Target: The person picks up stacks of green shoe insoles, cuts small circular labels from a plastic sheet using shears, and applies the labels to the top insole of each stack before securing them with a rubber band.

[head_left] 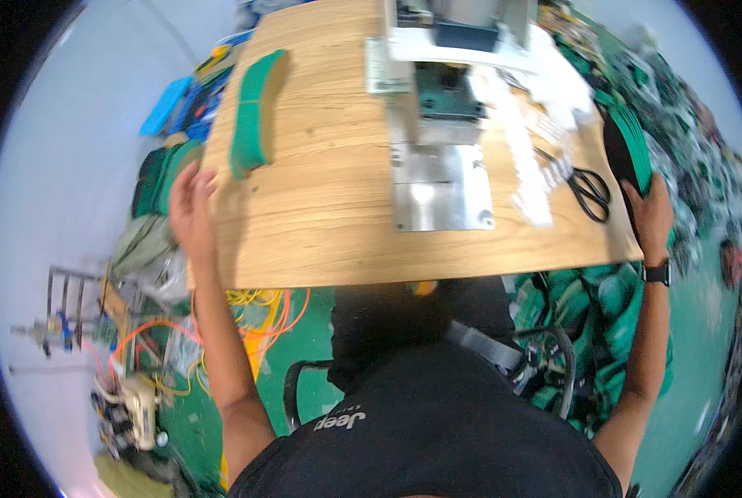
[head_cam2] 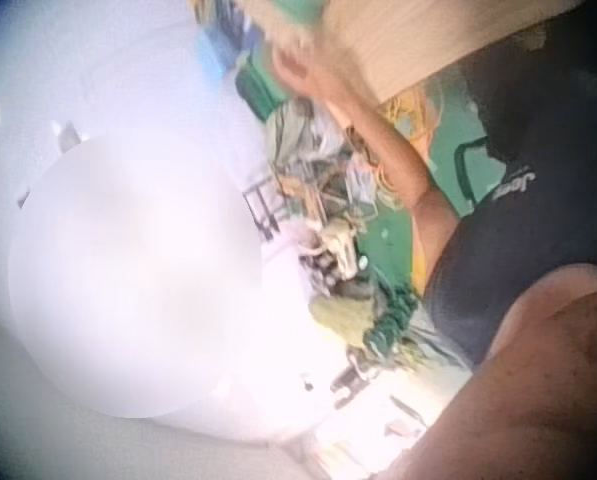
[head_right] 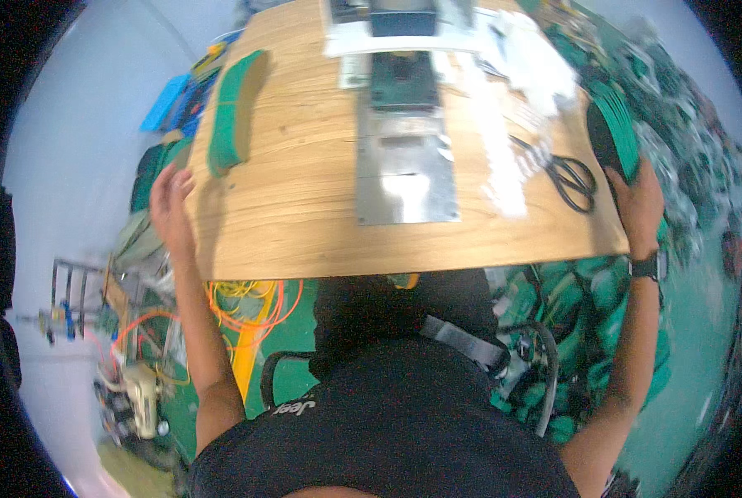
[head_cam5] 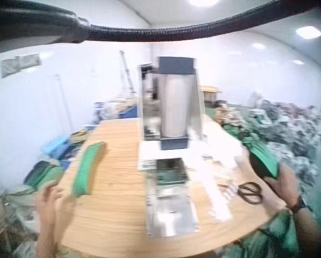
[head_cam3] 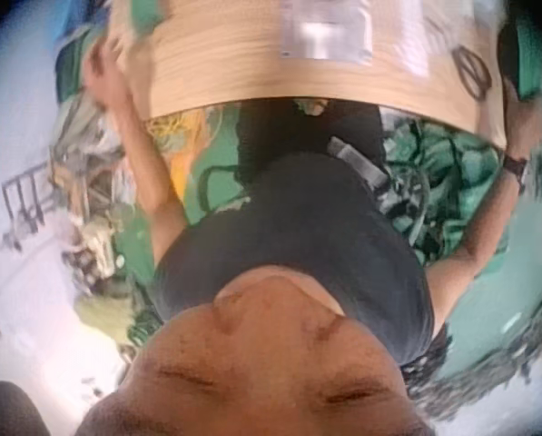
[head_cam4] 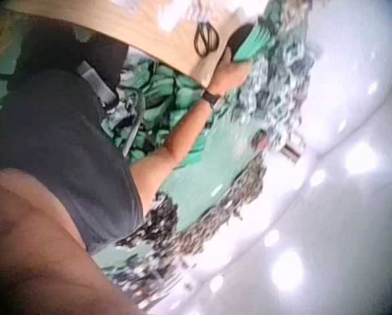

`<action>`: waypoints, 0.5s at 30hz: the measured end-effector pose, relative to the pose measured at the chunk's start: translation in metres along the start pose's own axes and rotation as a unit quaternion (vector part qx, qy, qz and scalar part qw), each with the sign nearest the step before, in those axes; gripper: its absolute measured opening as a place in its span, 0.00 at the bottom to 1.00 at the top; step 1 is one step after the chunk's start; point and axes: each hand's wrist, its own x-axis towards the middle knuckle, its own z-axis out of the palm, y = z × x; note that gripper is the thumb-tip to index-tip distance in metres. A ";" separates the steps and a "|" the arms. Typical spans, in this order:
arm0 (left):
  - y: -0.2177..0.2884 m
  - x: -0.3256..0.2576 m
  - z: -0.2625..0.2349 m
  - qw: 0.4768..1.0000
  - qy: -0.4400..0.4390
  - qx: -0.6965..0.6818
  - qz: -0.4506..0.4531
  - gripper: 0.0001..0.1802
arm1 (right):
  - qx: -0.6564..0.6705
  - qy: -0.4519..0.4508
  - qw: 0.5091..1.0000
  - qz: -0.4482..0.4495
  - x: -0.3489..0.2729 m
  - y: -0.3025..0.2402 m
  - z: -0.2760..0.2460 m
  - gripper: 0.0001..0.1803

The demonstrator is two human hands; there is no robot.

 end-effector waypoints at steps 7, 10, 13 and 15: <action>-0.017 0.044 0.012 0.996 -0.056 0.061 0.014 0.18 | 0.167 -0.172 0.971 -0.016 -0.007 -0.008 0.009 0.29; -0.023 0.065 0.035 0.971 -0.047 0.234 0.020 0.19 | 0.265 -0.160 0.951 -0.011 -0.005 0.004 -0.008 0.29; -0.066 0.113 0.018 0.965 -0.055 0.254 0.036 0.23 | 0.352 -0.133 0.923 0.073 0.018 -0.002 -0.019 0.32; -0.091 0.143 0.027 0.956 -0.072 0.281 0.035 0.29 | 0.409 -0.137 0.894 0.119 0.039 -0.002 -0.027 0.33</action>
